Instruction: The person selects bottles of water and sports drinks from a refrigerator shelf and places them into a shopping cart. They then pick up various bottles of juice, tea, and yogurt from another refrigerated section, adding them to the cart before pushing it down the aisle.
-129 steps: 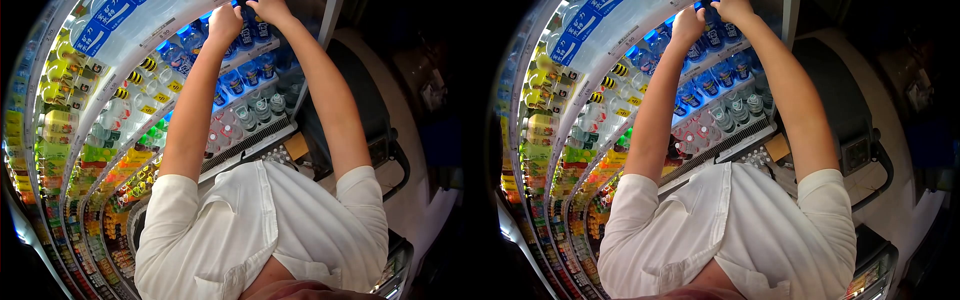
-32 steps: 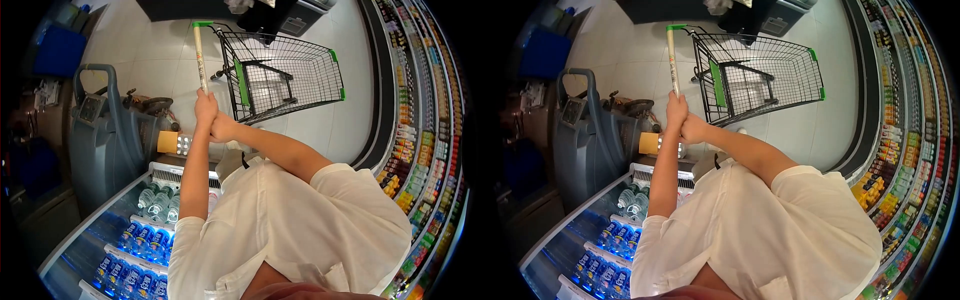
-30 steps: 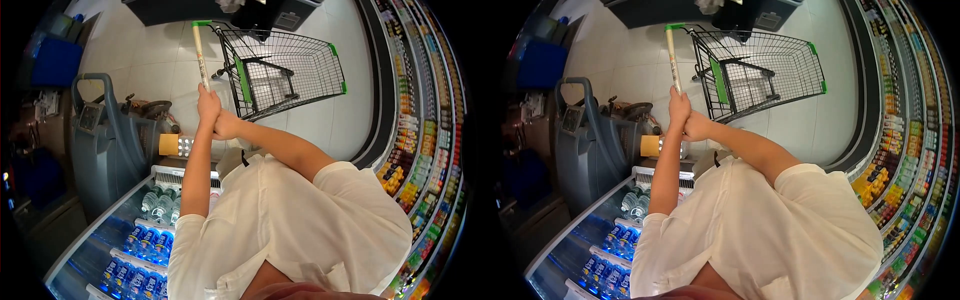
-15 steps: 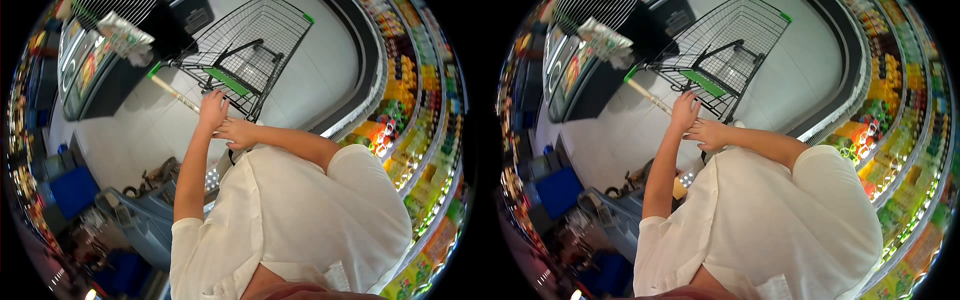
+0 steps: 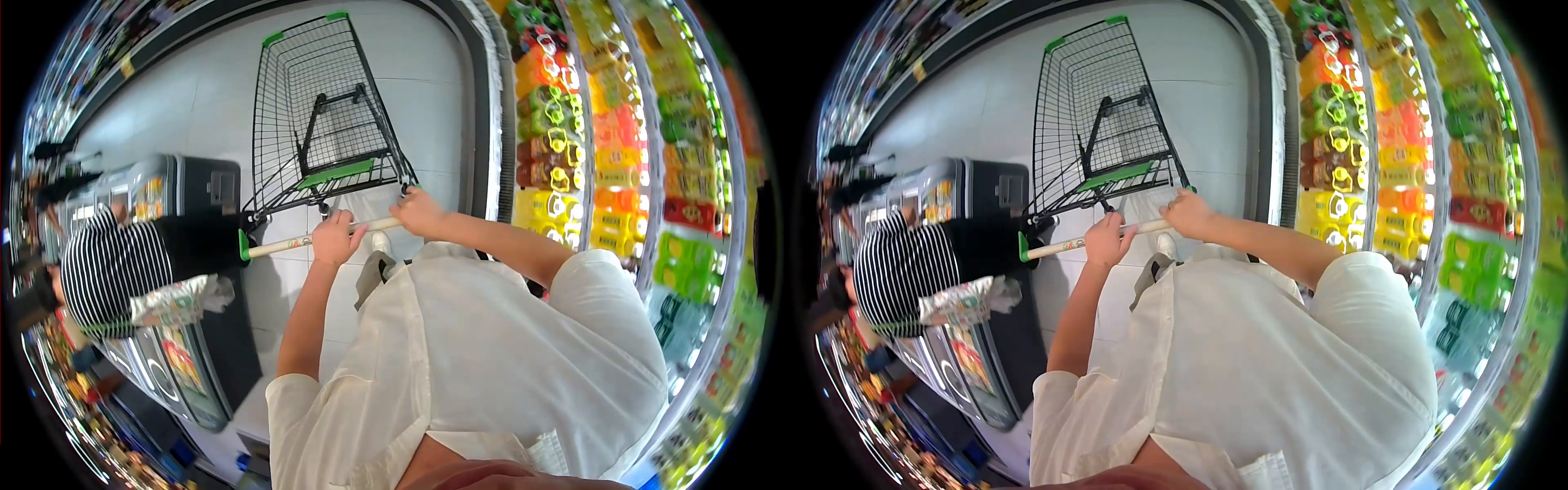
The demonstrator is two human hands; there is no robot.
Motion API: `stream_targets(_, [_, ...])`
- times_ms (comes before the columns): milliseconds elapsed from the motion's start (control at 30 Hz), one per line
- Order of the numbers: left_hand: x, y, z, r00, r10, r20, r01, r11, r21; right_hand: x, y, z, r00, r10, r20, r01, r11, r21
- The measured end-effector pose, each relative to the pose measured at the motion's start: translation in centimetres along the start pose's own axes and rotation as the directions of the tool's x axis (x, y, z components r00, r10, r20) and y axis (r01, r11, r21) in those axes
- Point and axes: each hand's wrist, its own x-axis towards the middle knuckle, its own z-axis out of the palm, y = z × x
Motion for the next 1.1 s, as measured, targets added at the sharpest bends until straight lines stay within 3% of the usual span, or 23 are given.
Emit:
stream_targets(33, [1.4,1.0,-0.8,0.988,-0.004,0.155,-0.003,0.999,0.048,-0.7,-0.1,1.1,0.985,0.103,-0.135,-0.108,0.994,-0.025])
stream_targets(100, [4.5,2.9,-1.7,0.915,-0.069,0.398,0.01,0.989,0.148,-1.9,-1.2,0.8,0.939,0.243,-0.245,-0.244,0.969,0.026])
stream_targets(233, [6.6,1.8,-0.5,0.863,0.015,0.505,-0.093,0.987,0.131,-2.3,-6.9,0.3,0.769,0.476,-0.426,-0.453,0.877,0.16])
stream_targets(333, [6.7,1.3,-1.2,0.808,0.183,0.56,-0.226,0.974,0.007,-2.8,-12.8,-0.1,0.678,0.598,-0.426,-0.567,0.795,0.214])
stream_targets(367, [8.4,3.3,-0.6,0.716,0.21,0.666,-0.251,0.967,-0.035,-4.2,-11.3,0.4,0.694,0.642,-0.325,-0.583,0.767,0.269])
stream_targets(400, [8.0,3.1,-1.1,0.631,0.268,0.728,-0.302,0.949,-0.088,-4.4,-12.7,0.9,0.661,0.674,-0.329,-0.614,0.739,0.279])
stream_targets(533, [5.7,2.9,1.9,0.499,0.372,0.783,-0.29,0.923,-0.253,-7.6,-14.7,4.0,0.648,0.651,-0.396,-0.574,0.759,0.307])
stream_targets(600, [4.3,4.9,3.2,0.546,0.35,0.761,-0.248,0.935,-0.253,-10.0,-14.7,5.7,0.651,0.649,-0.394,-0.569,0.76,0.313])
stream_targets(800, [-0.6,9.6,3.7,0.544,0.345,0.765,-0.298,0.932,-0.208,-13.5,-18.3,8.9,0.571,0.709,-0.413,-0.614,0.703,0.358])
stream_targets(867, [-2.6,11.4,4.1,0.601,0.366,0.711,-0.385,0.912,-0.143,-15.6,-19.0,10.5,0.547,0.702,-0.456,-0.596,0.709,0.377])
stream_targets(1100, [-7.9,15.7,6.1,0.604,0.414,0.681,-0.447,0.883,-0.14,-21.4,-21.7,13.3,0.513,0.696,-0.503,-0.602,0.709,0.367])
